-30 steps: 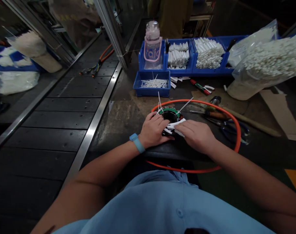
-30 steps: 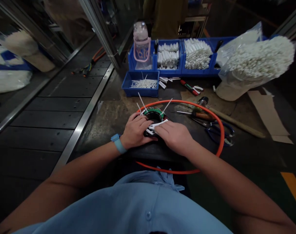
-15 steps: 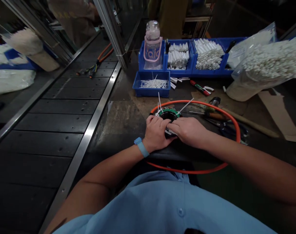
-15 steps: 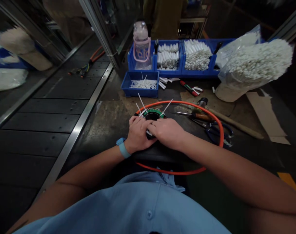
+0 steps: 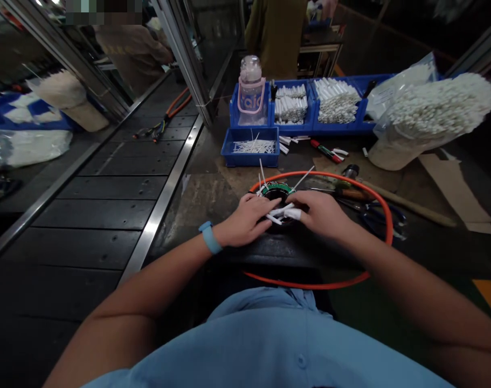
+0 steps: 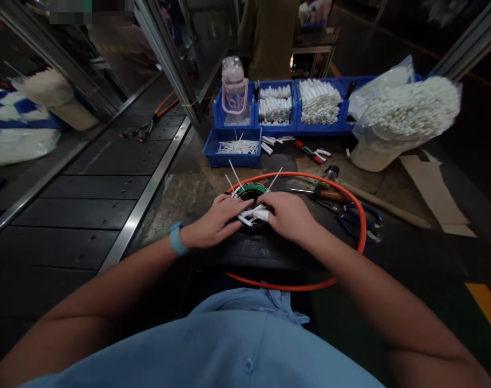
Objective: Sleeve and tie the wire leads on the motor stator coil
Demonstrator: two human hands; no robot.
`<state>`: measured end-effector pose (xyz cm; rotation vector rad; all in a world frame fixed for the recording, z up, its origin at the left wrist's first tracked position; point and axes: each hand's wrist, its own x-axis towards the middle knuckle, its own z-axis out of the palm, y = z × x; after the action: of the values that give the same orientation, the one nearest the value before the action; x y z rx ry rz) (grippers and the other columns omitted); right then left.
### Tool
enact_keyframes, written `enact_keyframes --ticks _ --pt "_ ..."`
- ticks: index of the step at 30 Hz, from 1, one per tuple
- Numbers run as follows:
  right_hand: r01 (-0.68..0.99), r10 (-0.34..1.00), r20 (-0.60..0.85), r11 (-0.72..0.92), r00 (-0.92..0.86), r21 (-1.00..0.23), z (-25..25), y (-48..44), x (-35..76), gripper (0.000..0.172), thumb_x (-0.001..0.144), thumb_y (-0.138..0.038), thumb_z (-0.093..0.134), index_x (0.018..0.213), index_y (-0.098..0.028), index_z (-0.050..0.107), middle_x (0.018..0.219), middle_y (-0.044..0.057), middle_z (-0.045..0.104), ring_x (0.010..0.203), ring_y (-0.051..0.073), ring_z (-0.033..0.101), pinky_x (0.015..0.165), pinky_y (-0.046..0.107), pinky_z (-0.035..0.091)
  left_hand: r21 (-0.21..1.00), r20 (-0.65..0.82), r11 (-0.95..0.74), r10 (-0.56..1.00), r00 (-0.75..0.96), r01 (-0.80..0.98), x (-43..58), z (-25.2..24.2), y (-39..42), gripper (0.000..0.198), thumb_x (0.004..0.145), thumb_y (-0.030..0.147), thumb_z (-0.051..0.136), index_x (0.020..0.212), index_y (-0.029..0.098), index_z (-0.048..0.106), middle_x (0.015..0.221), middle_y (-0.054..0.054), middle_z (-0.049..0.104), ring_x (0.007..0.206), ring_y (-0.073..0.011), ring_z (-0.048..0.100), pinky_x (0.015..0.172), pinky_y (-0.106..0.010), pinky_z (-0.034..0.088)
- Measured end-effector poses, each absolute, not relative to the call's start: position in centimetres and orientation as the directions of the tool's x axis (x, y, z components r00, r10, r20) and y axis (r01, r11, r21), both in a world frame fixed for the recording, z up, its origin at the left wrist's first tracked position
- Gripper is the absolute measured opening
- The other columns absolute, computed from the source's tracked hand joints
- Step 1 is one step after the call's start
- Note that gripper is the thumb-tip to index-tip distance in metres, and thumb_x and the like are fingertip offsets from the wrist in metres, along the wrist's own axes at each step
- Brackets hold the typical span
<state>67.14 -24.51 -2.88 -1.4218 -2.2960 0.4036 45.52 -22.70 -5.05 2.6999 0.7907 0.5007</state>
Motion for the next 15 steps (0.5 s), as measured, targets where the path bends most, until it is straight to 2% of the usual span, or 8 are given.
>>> enact_keyframes --ticks 3,6,8,11,13,15 --pt "0.749 0.912 0.273 0.407 -0.305 -0.522 -4.2 -27.7 66.5 0.04 0.082 -0.019 0.046 0.122 -0.017 0.05 0.095 0.006 0.069 0.082 0.019 0.063 0.071 0.028 0.044 0.383 0.218 -0.792 0.577 0.787 0.475 44.9 -4.5 -22.1 0.036 0.093 0.031 0.037 0.126 0.022 0.05 0.111 -0.006 0.062 0.105 -0.0175 0.052 0.097 -0.037 0.028" --pt "0.737 0.893 0.316 0.444 -0.32 -0.51 -5.6 -29.6 65.4 0.05 0.085 -0.021 0.045 0.134 -0.016 0.036 0.098 0.007 0.068 0.084 0.02 0.063 0.073 0.03 0.047 0.381 0.166 -0.748 0.634 0.755 0.544 45.6 -4.1 -22.0 0.03 0.091 0.032 0.044 0.116 0.026 0.059 0.095 -0.002 0.066 0.094 -0.017 0.056 0.094 -0.036 0.03" --pt "0.752 0.851 0.387 0.507 -0.356 -0.423 -6.2 -29.8 64.9 0.047 0.086 -0.019 0.043 0.132 -0.015 0.038 0.1 0.008 0.067 0.085 0.019 0.063 0.074 0.03 0.048 0.391 0.139 -0.711 0.674 0.725 0.585 46.3 -3.8 -22.1 0.028 0.088 0.031 0.048 0.114 0.026 0.06 0.094 -0.002 0.067 0.092 -0.0176 0.057 0.091 -0.036 0.032" --pt "0.793 0.77 0.433 0.582 -0.468 -0.179 -5.8 -29.1 64.9 0.039 0.089 -0.012 0.035 0.126 -0.011 0.048 0.092 0.01 0.068 0.081 0.02 0.061 0.073 0.031 0.046 0.394 0.149 -0.665 0.727 0.67 0.634 46.9 -3.5 -22.3 0.028 0.085 0.028 0.051 0.111 0.025 0.06 0.097 -0.003 0.067 0.093 -0.0188 0.057 0.089 -0.036 0.033" --pt "0.807 0.759 0.37 0.59 -0.535 -0.043 -4.8 -28.3 65.1 0.037 0.09 -0.011 0.034 0.121 -0.01 0.053 0.086 0.011 0.068 0.077 0.02 0.061 0.07 0.031 0.044 0.365 0.142 -0.683 0.713 0.687 0.633 46.8 -3.5 -22.3 0.024 0.086 0.027 0.048 0.104 0.024 0.063 0.089 -0.003 0.066 0.089 -0.0188 0.056 0.088 -0.036 0.033" --pt "0.813 0.783 0.258 0.582 -0.566 0.014 -3.4 -27.6 65.3 0.034 0.09 -0.012 0.037 0.117 -0.011 0.058 0.085 0.011 0.068 0.076 0.02 0.061 0.067 0.03 0.042 0.334 0.135 -0.734 0.659 0.74 0.592 46.4 -3.6 -22.2 0.025 0.089 0.029 0.043 0.102 0.023 0.063 0.082 -0.003 0.064 0.086 -0.0184 0.055 0.087 -0.037 0.032"
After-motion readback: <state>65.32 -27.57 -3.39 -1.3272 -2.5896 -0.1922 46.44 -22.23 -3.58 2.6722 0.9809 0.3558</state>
